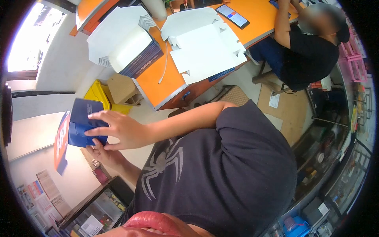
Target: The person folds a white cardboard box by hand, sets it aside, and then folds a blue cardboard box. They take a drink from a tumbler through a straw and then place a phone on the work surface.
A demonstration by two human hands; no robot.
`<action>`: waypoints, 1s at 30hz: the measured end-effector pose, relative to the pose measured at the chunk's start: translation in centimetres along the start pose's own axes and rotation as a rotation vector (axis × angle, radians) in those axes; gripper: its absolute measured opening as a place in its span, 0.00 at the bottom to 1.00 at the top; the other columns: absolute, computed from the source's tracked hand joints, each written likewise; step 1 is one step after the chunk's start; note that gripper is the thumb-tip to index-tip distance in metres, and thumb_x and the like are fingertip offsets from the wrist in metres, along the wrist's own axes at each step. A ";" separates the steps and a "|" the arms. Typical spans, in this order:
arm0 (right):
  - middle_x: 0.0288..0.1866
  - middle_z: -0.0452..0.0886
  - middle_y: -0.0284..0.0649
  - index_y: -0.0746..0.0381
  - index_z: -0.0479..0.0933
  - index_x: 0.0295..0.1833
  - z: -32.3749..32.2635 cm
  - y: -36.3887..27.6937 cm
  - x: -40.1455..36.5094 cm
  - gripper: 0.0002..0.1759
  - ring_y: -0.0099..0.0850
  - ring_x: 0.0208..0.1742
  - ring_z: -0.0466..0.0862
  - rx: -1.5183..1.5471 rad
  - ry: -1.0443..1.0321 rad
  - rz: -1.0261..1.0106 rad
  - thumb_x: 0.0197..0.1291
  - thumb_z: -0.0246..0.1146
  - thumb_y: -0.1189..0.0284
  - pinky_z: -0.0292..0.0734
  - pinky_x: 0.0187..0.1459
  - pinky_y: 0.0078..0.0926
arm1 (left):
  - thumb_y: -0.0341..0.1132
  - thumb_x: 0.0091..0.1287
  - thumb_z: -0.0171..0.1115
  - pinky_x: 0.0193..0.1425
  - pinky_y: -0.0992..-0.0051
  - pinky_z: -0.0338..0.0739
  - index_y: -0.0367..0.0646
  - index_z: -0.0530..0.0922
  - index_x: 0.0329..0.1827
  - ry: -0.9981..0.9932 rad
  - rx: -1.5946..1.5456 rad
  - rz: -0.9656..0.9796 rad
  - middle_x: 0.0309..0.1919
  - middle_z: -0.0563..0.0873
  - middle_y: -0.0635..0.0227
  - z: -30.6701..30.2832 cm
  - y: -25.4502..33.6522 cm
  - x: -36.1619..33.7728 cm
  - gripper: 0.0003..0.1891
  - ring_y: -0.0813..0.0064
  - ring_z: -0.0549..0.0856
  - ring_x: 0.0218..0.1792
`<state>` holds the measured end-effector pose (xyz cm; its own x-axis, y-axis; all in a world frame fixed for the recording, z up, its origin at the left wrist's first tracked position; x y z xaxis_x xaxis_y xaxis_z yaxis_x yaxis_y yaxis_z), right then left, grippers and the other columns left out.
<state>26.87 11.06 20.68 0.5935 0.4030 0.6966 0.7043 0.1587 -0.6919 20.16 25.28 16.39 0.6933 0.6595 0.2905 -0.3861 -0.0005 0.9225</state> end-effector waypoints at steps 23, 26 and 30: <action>0.61 0.72 0.44 0.64 0.72 0.59 -3.3 2.7 -1.1 0.35 0.37 0.58 0.75 -0.035 0.048 -0.023 0.40 0.73 0.74 0.72 0.57 0.30 | 0.35 0.71 0.50 0.50 0.73 0.77 0.29 0.75 0.50 -0.093 -0.016 -0.093 0.43 0.81 0.60 3.7 -1.3 1.3 0.15 0.74 0.81 0.43; 0.60 0.72 0.43 0.65 0.72 0.59 -3.2 3.0 -1.3 0.36 0.37 0.57 0.76 -0.060 0.053 -0.026 0.39 0.74 0.73 0.73 0.55 0.30 | 0.35 0.71 0.50 0.49 0.73 0.77 0.30 0.75 0.50 -0.101 -0.006 -0.123 0.43 0.81 0.61 3.6 -1.5 1.1 0.16 0.74 0.81 0.43; 0.60 0.72 0.43 0.63 0.72 0.59 -3.7 3.2 -1.4 0.35 0.37 0.56 0.77 -0.081 0.044 0.009 0.40 0.73 0.72 0.74 0.55 0.30 | 0.37 0.71 0.50 0.47 0.73 0.79 0.31 0.75 0.50 -0.108 0.042 -0.154 0.43 0.81 0.61 3.6 -2.2 0.9 0.16 0.75 0.81 0.42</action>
<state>29.72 7.63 18.22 0.6151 0.3634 0.6997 0.7274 0.0808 -0.6815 23.81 23.22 15.55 0.8043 0.5697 0.1686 -0.2462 0.0614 0.9673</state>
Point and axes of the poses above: each hand's wrist, its own x-axis towards the middle knuckle, its own z-axis out of the palm, y = z × x, the point moved 8 cm from there along x, towards the middle knuckle
